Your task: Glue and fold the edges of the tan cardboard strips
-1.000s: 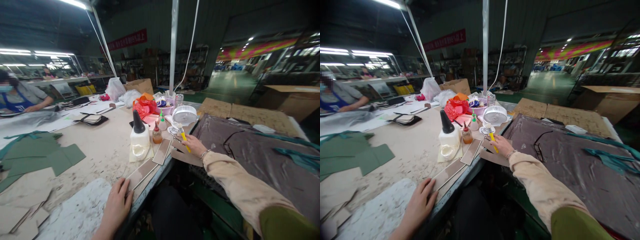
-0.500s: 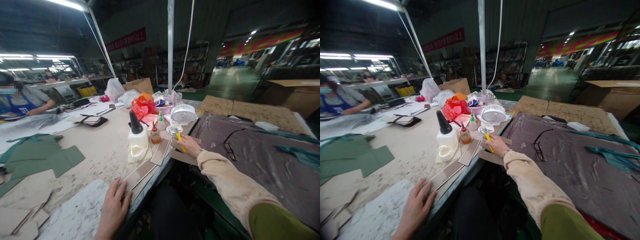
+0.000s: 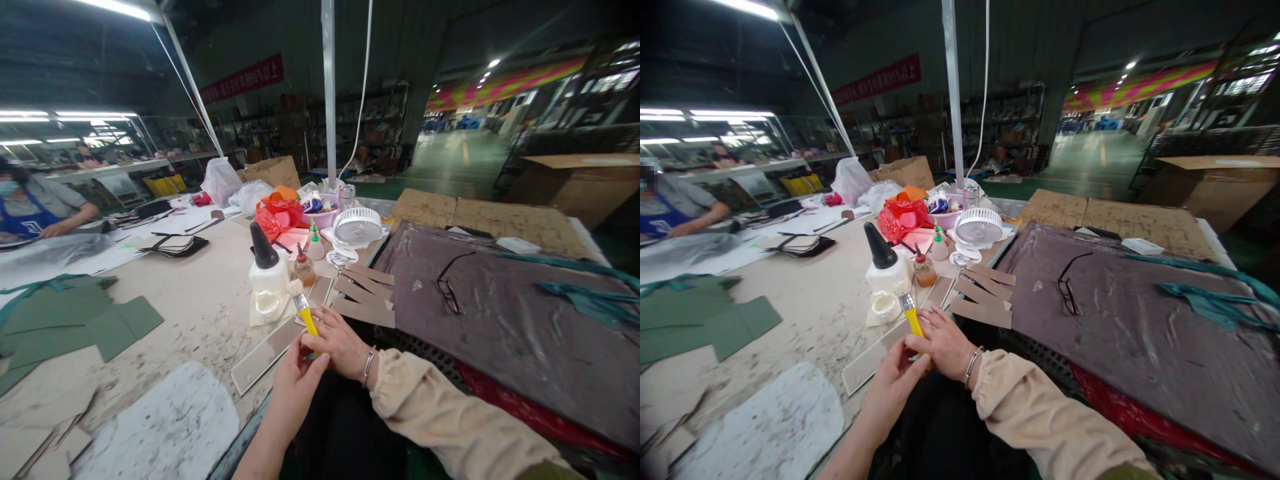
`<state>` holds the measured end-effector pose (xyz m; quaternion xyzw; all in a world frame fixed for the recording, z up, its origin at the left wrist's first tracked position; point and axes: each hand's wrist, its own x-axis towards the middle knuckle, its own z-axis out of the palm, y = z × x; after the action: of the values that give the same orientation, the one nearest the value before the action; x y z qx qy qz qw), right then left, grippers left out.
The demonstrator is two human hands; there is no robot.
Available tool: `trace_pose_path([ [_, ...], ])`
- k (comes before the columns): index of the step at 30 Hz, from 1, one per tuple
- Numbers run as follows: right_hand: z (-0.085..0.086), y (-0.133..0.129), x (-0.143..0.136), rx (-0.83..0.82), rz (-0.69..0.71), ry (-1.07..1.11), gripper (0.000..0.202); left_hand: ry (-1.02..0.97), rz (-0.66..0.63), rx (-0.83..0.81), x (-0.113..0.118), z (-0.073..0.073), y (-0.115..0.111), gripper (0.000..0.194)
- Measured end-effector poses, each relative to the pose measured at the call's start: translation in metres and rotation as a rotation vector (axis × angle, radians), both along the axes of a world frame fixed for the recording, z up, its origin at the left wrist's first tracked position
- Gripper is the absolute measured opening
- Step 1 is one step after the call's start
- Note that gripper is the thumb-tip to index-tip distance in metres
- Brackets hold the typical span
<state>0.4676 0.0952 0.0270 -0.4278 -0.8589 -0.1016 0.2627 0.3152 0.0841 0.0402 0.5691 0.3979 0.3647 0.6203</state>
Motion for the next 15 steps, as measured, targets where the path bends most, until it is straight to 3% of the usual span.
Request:
trace_pose_path([
  [3,0.005,-0.006,-0.011,-0.026,-0.002,0.031,0.016,-0.003,0.028,-0.056,-0.008,-0.005,-0.006,0.054],
  [6,0.015,-0.015,-0.024,-0.006,0.064,0.101,0.016,0.046,-0.022,-0.041,-0.034,-0.005,-0.018,0.045],
  [10,0.029,-0.019,-0.049,0.024,0.174,0.265,0.020,0.295,-0.016,0.057,-0.084,0.005,-0.036,0.029],
  [15,0.040,0.012,-0.106,0.098,0.343,0.427,0.022,0.684,0.092,0.197,-0.162,0.009,-0.048,0.025],
])
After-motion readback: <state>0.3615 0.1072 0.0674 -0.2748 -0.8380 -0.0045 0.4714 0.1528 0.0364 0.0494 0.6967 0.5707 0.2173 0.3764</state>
